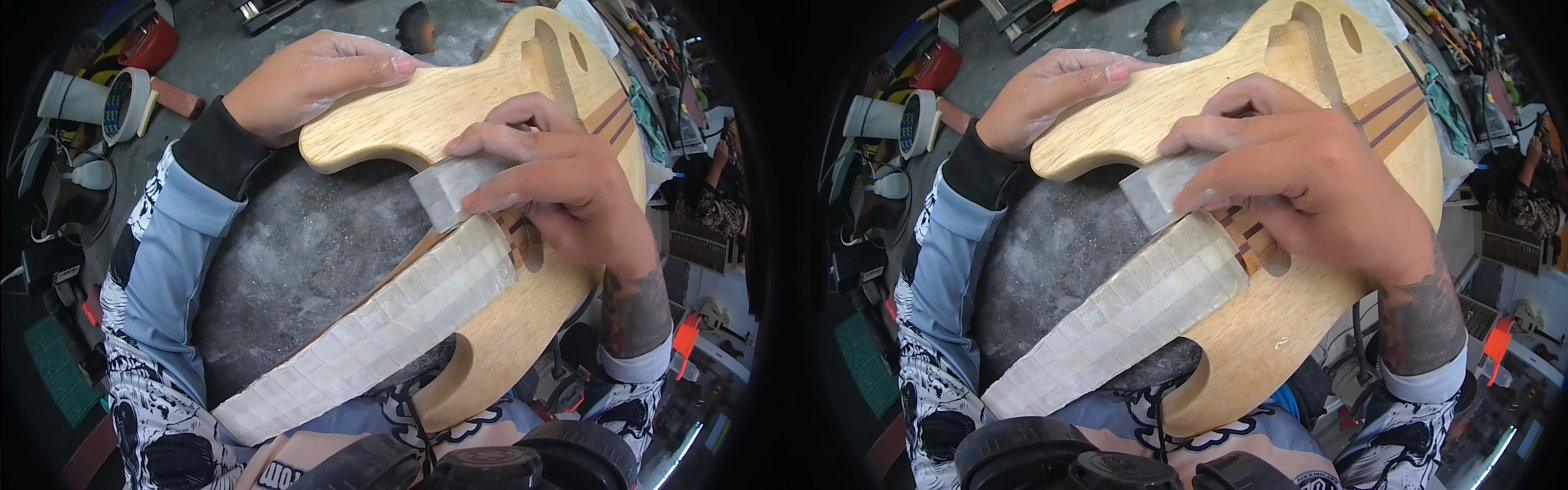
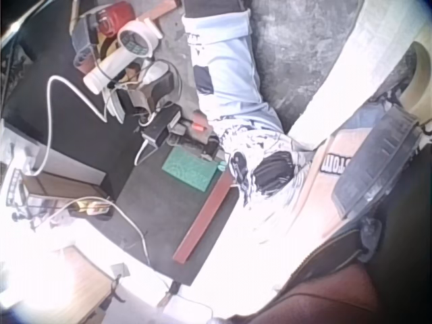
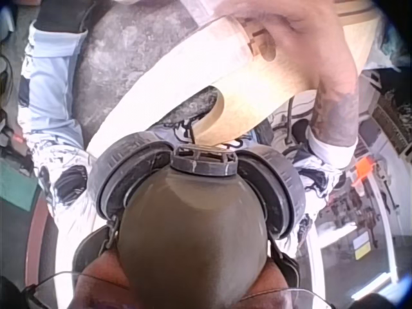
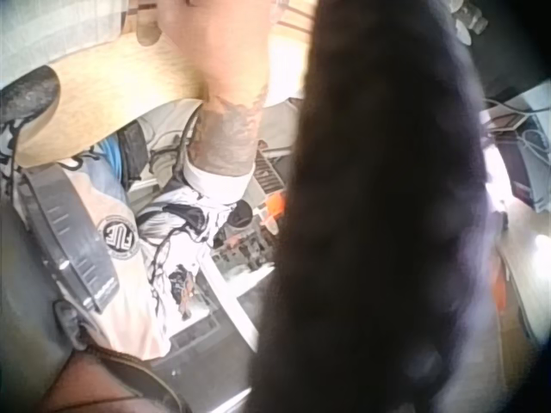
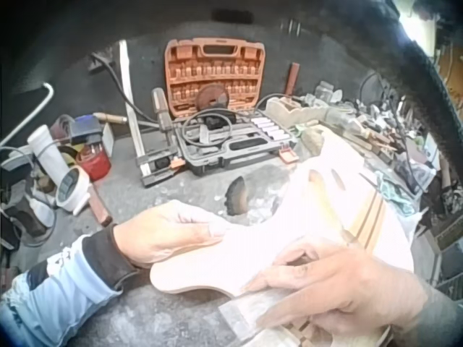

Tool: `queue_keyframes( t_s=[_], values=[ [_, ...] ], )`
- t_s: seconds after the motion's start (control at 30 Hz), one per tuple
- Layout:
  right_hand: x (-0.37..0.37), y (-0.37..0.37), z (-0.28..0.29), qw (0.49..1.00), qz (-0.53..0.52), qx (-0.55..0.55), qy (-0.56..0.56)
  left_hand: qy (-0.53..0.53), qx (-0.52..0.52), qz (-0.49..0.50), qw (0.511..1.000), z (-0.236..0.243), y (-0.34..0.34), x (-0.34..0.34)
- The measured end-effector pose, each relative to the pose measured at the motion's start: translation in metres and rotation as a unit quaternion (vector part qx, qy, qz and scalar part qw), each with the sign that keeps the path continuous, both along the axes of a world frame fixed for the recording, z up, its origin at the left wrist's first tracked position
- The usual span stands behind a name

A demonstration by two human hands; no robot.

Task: The person sands the body of a wooden guitar using a sanding block. The guitar neck is taped off to protect it. The person works on the upper and lower bouts of the guitar body, smoothing the wood surface.

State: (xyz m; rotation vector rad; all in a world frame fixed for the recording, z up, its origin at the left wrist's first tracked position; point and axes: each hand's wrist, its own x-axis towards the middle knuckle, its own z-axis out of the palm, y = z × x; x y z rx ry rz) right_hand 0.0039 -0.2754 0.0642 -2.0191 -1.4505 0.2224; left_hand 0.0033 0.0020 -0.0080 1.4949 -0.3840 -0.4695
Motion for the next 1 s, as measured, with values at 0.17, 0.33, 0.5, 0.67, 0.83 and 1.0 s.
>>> queue_keyframes(
  t_s=[0.17, 0.33, 0.5, 0.67, 0.83, 1.0],
  values=[
    [-0.002, 0.0, 0.001, 1.0, -0.007, -0.008, 0.003, 0.001, -0.013, 0.002, 1.0, 0.0, -0.003, 0.001],
    [0.0, -0.001, 0.0, 1.0, -0.005, -0.008, 0.006, 0.006, -0.015, 0.005, 1.0, 0.002, -0.002, -0.001],
    [0.001, -0.001, 0.0, 1.0, -0.016, 0.002, 0.015, -0.001, 0.0, 0.002, 1.0, 0.003, -0.002, 0.0],
    [0.011, -0.009, 0.0, 0.999, -0.03, -0.016, 0.019, 0.002, -0.021, 0.005, 1.0, -0.001, -0.001, -0.001],
    [0.018, -0.014, -0.002, 0.999, -0.051, -0.007, -0.003, 0.011, 0.003, 0.0, 1.0, 0.004, -0.001, 0.001],
    [0.013, 0.002, 0.003, 1.0, 0.0, -0.016, -0.009, 0.027, -0.04, 0.004, 0.999, 0.001, -0.003, -0.004]
  ],
)
